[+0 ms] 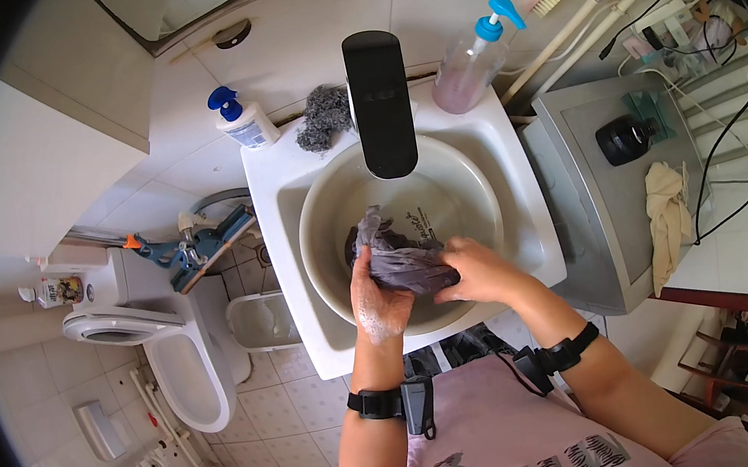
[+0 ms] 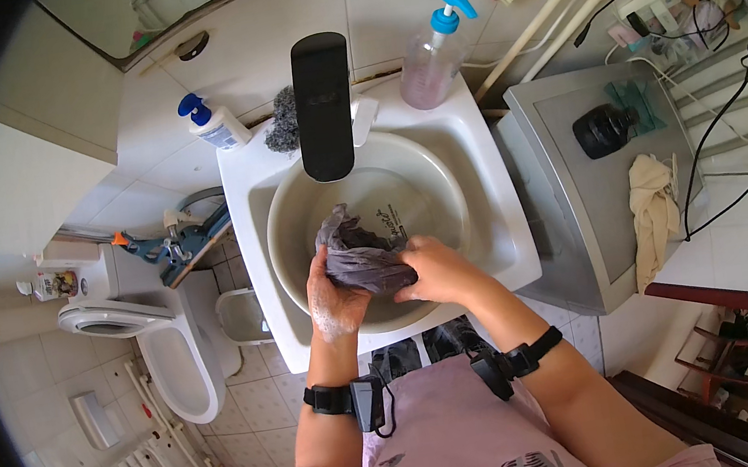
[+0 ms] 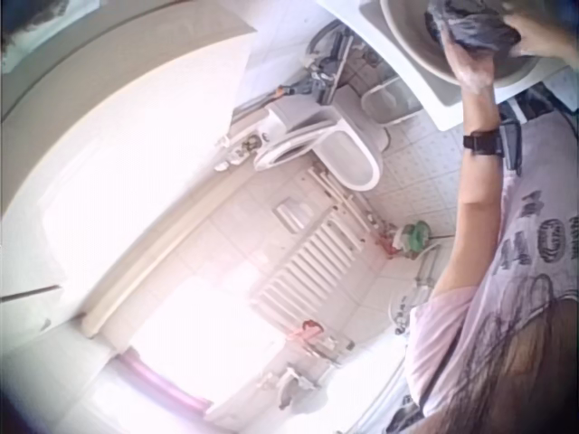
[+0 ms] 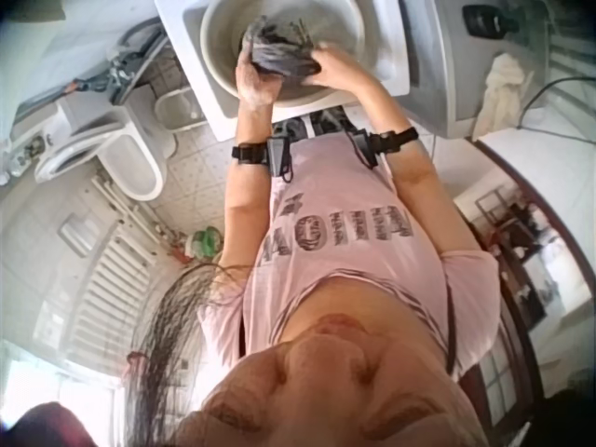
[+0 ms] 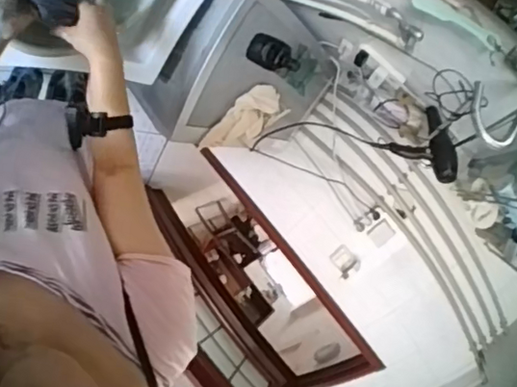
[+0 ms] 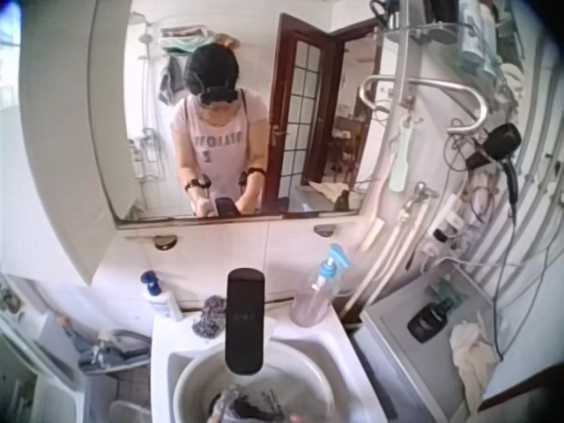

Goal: Washing a grey t-shirt by hand in a sink using soap and a basin.

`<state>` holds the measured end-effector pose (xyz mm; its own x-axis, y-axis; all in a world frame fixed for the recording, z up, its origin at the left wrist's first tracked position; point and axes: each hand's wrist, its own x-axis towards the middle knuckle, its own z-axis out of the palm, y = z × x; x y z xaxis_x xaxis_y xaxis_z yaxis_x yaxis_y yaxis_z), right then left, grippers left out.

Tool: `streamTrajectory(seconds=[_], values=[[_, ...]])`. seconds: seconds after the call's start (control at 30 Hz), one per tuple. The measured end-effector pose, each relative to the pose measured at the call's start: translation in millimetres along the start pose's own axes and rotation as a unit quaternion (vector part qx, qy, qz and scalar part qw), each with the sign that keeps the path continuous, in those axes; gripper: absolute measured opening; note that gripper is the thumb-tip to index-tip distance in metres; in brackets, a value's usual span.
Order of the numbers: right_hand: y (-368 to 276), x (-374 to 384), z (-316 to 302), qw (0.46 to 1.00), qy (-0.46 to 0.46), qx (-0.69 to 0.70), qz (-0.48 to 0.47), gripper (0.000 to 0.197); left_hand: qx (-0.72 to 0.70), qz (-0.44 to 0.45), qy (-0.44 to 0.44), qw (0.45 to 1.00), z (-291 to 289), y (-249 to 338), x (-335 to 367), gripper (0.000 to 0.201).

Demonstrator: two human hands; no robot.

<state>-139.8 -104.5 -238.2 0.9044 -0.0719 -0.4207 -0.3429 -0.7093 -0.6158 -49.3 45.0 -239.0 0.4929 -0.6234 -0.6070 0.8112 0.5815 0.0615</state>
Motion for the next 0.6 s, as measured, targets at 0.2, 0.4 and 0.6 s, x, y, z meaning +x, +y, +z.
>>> streamTrajectory(seconds=[0.2,0.4,0.6], values=[[16.6,13.4,10.6,0.950,0.037,0.310,-0.015,0.044,-0.105,0.011,-0.034,0.994,-9.8,-2.6,2.9,0.037],[25.8,15.5,20.6,0.724,0.003,0.685,0.075,0.033,-0.182,0.054,-0.074,0.979,-10.8,-0.8,8.8,0.036],[12.7,13.1,11.7,0.608,-0.005,0.787,0.104,0.035,-0.201,0.069,-0.063,0.975,-10.8,7.9,15.4,0.040]])
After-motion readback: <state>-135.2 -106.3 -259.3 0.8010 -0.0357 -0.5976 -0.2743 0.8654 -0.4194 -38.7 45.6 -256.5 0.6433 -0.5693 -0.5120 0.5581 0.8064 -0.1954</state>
